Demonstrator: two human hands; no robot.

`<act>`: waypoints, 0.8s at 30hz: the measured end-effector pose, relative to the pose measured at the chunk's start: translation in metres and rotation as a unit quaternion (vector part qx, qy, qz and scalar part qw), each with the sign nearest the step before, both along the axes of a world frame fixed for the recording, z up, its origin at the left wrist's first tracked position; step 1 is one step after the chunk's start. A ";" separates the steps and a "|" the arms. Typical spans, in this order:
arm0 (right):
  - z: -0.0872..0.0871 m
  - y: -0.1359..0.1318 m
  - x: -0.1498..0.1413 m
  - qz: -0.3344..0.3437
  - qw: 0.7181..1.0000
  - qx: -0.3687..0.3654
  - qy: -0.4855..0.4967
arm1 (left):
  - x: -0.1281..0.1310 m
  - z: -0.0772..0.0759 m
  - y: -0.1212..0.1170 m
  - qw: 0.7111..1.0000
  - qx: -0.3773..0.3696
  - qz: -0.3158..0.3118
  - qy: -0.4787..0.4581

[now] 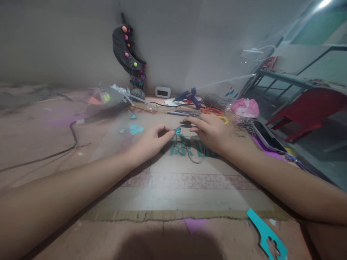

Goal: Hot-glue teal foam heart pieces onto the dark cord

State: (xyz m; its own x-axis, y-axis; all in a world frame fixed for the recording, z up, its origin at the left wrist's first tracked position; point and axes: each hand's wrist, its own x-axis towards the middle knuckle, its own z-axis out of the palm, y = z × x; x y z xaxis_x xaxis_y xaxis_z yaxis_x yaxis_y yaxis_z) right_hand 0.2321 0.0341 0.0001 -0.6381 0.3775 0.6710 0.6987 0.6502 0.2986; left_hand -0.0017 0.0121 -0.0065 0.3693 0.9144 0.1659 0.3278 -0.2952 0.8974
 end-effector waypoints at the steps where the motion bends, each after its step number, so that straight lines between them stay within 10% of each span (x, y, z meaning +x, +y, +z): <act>1: 0.000 0.000 0.000 -0.002 1.000 -0.003 -0.007 | 0.000 0.000 0.000 1.000 0.000 0.001 -0.001; 24: 0.001 -0.004 -0.004 0.014 0.997 0.010 -0.071 | 0.001 0.003 -0.005 0.998 0.041 0.012 0.041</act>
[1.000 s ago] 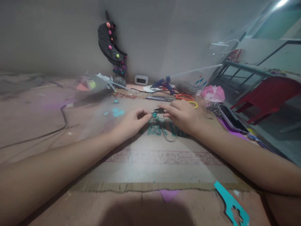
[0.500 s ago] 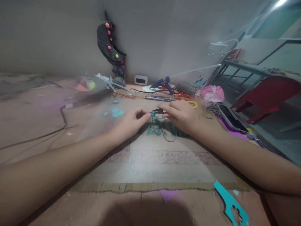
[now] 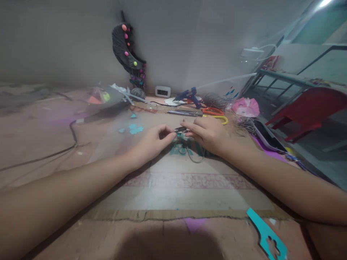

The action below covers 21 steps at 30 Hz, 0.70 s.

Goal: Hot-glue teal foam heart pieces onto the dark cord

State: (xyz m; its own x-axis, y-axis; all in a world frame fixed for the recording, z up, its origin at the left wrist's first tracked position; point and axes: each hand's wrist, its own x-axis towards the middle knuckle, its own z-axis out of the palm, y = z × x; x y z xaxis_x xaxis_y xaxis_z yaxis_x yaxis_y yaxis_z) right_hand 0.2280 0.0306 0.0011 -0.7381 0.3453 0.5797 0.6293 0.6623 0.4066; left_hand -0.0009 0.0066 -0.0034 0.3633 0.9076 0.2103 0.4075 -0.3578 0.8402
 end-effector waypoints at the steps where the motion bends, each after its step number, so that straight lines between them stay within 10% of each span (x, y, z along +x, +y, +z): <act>1: 0.000 0.000 0.000 0.001 1.000 -0.001 0.001 | 0.000 0.000 0.000 1.000 0.001 0.001 0.001; 16: -0.002 0.002 0.001 0.026 1.000 -0.007 0.004 | 0.000 0.001 -0.001 1.000 0.009 -0.001 0.012; 21: -0.001 0.000 0.000 0.012 0.987 -0.108 0.119 | 0.000 0.000 0.001 1.000 0.001 -0.003 -0.003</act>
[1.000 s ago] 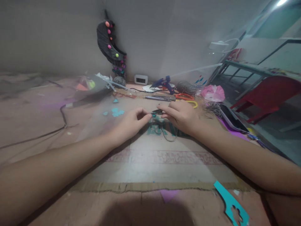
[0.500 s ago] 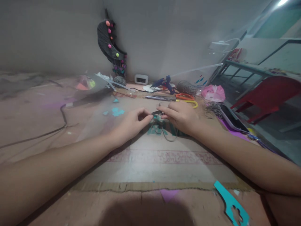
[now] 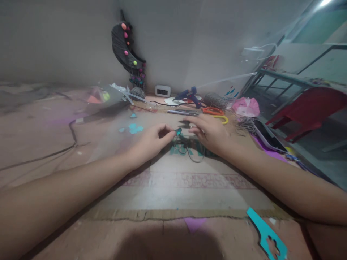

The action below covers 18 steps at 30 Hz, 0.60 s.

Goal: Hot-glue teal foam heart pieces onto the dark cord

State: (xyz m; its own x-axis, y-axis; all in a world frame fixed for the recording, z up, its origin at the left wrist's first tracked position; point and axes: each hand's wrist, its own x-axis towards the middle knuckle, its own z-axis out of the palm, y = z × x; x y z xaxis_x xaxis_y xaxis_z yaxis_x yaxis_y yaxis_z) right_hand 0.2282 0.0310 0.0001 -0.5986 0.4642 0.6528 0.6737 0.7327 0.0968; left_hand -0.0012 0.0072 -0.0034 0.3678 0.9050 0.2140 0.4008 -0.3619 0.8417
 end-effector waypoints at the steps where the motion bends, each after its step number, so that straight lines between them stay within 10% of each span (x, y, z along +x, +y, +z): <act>1: -0.001 0.001 0.000 -0.013 0.999 -0.029 0.044 | 0.000 0.000 0.000 1.000 -0.003 0.001 -0.005; 10: -0.022 0.025 0.004 -0.088 0.984 -0.144 0.063 | -0.001 -0.001 0.002 1.000 0.003 0.003 -0.011; 18: 0.012 -0.011 -0.019 -0.054 0.940 -0.282 0.183 | 0.001 0.003 0.000 0.999 -0.011 0.006 -0.033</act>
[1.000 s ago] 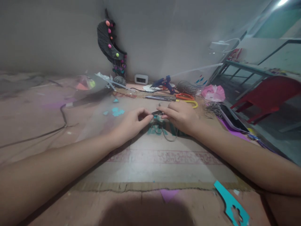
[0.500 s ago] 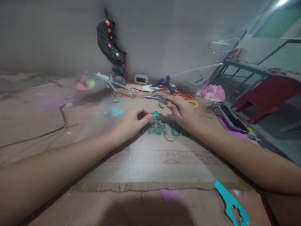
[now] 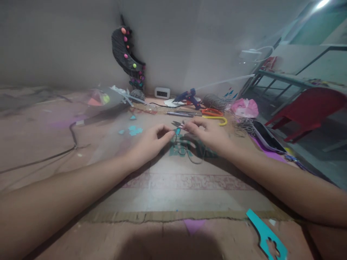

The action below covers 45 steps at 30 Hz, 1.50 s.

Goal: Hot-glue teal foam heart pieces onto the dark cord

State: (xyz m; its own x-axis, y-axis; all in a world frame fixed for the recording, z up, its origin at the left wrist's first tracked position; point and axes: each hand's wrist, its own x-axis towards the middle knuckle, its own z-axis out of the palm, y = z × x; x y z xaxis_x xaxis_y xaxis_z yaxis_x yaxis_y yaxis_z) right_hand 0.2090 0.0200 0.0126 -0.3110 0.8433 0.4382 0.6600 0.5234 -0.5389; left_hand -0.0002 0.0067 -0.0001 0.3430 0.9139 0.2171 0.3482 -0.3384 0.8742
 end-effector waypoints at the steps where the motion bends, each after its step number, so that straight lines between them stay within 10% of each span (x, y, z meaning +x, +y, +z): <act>1: 0.001 -0.004 -0.004 0.009 0.999 -0.032 0.014 | 0.000 0.001 -0.001 1.000 -0.001 0.001 -0.002; 13: -0.007 -0.016 -0.013 0.038 0.970 -0.211 0.115 | 0.000 -0.007 0.004 0.999 0.007 -0.005 -0.042; 30: -0.006 -0.013 -0.011 0.074 0.985 -0.133 0.075 | 0.000 -0.002 0.001 1.000 -0.008 -0.003 0.009; 38: 0.000 0.038 0.029 -0.124 0.992 0.016 0.014 | 0.000 -0.007 0.005 1.000 -0.021 0.013 -0.018; 45: -0.008 0.092 0.063 -0.136 0.990 0.003 -0.034 | 0.000 -0.003 0.003 0.998 -0.043 0.029 -0.028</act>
